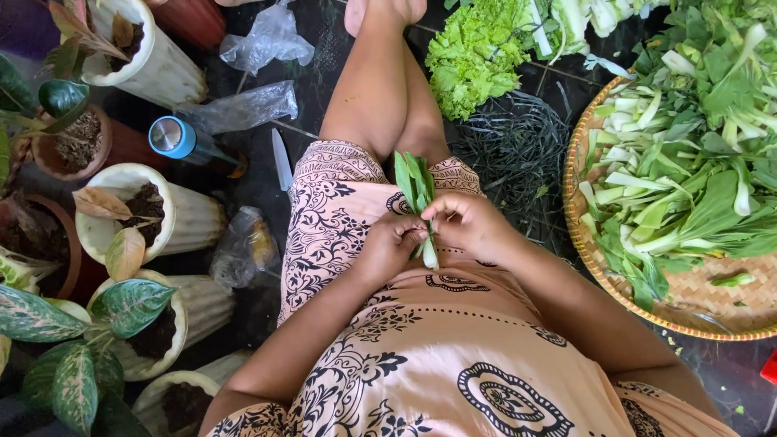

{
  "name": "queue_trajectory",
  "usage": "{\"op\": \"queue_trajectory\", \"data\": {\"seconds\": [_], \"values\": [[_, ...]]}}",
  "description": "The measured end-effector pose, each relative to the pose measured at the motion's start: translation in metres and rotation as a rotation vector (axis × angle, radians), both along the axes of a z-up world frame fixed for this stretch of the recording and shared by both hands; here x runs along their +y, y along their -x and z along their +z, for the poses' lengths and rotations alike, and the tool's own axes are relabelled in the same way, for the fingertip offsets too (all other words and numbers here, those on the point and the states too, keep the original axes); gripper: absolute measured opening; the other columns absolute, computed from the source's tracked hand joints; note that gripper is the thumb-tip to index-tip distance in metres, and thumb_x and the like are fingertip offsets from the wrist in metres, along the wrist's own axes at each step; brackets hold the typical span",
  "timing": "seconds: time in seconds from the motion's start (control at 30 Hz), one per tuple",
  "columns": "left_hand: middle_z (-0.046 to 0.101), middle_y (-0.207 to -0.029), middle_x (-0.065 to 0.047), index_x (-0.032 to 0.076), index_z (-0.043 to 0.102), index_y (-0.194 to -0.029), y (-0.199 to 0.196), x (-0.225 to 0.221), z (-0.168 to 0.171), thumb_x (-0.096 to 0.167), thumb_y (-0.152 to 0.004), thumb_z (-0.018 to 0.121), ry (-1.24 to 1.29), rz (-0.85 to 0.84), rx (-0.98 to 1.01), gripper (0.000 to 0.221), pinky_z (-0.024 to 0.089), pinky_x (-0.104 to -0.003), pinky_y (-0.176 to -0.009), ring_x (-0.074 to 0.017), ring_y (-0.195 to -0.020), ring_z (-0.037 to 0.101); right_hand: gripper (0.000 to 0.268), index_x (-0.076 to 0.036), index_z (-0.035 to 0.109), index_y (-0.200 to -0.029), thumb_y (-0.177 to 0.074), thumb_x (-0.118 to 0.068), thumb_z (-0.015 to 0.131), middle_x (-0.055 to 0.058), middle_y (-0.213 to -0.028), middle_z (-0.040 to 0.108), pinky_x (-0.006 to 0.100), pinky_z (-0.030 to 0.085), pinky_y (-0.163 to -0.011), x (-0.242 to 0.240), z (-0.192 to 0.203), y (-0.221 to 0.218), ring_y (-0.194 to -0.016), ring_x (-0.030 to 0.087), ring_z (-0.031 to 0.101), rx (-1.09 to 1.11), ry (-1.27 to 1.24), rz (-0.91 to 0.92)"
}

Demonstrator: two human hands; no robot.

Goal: Sorting and preparing leafy green vegetables by hand while sitting on the floor.

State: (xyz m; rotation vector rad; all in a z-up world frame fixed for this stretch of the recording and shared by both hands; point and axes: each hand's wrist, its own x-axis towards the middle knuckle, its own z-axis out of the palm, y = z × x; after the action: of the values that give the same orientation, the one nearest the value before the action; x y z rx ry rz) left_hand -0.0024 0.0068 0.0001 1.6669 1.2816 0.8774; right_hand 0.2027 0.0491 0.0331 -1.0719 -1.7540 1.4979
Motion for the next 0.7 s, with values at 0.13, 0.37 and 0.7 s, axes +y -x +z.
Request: {"op": "queue_trajectory", "data": {"seconds": [0.13, 0.37, 0.7], "values": [[0.071, -0.084, -0.018, 0.008, 0.074, -0.096, -0.004, 0.000, 0.002, 0.015, -0.091, 0.073, 0.020, 0.024, 0.018, 0.008, 0.056, -0.048, -0.083, -0.0440, -0.090, 0.068, 0.019, 0.000, 0.070, -0.101, -0.083, 0.004, 0.074, 0.016, -0.095, 0.073, 0.033, 0.058, -0.072, -0.014, -0.004, 0.003, -0.084, 0.025, 0.070, -0.114, -0.119, 0.006], [0.071, -0.083, -0.016, 0.011, 0.076, -0.097, -0.005, -0.002, -0.008, 0.015, -0.093, 0.072, 0.082, 0.060, -0.014, 0.007, 0.056, -0.046, -0.085, -0.0404, -0.092, 0.070, 0.018, -0.006, 0.074, -0.097, -0.081, -0.007, 0.082, 0.010, -0.078, 0.068, 0.032, 0.058, -0.063, -0.025, -0.039, 0.005, -0.074, 0.026, 0.071, -0.156, -0.278, -0.144], [0.075, -0.077, -0.009, 0.008, 0.076, -0.091, -0.006, 0.000, -0.014, 0.011, -0.091, 0.067, 0.224, 0.170, -0.121, 0.009, 0.056, -0.034, -0.074, -0.0205, -0.078, 0.073, 0.006, -0.007, 0.075, -0.089, -0.084, -0.004, 0.078, 0.005, -0.068, 0.063, 0.028, 0.054, -0.057, -0.033, -0.057, 0.008, -0.060, 0.018, 0.064, -0.047, -0.346, -0.225]]}}
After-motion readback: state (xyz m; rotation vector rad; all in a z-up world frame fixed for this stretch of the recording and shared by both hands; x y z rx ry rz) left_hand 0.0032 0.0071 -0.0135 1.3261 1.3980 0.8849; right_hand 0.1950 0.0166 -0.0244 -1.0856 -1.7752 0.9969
